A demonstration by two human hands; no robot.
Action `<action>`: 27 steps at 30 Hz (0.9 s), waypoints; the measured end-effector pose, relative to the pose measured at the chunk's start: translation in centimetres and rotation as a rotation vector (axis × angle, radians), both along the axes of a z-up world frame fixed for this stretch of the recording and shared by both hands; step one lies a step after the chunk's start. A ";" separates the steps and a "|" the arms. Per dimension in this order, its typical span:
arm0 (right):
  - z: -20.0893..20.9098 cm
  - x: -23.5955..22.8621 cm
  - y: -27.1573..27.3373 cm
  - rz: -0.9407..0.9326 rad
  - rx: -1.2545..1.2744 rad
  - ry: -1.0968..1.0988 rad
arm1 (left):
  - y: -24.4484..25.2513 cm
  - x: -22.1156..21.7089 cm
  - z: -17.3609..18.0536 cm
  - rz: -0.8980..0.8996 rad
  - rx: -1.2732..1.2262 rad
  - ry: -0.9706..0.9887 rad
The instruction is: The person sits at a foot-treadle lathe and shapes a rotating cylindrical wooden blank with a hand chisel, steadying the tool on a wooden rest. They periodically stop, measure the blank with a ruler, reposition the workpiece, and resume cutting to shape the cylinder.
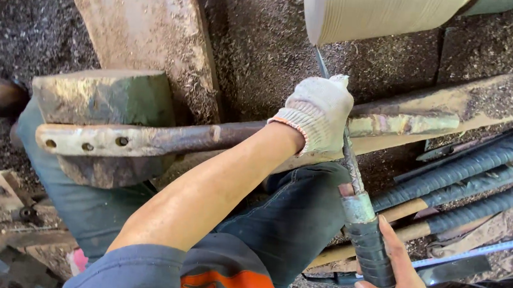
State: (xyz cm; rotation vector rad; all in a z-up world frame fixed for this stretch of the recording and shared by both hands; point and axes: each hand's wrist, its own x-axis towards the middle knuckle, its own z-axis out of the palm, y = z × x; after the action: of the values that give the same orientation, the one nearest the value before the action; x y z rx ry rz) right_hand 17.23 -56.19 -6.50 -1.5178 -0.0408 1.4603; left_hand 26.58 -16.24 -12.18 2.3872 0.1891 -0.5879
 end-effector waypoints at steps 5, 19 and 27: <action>2.0 2.8 4.6 0.023 -0.254 0.001 | -0.1 0.1 0.3 -0.018 0.003 0.055; 1.6 1.9 3.9 -0.002 -0.298 -0.053 | 0.3 0.3 1.4 -0.040 0.002 0.118; 2.6 -0.7 5.4 -0.149 -0.337 -0.026 | 0.5 0.2 0.5 -0.069 -0.040 0.017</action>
State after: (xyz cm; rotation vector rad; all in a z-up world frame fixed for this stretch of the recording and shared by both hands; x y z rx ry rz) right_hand 16.58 -50.76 -3.91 -1.7685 0.3102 1.3756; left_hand 26.81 -15.74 -11.72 2.3588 0.1021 -0.6385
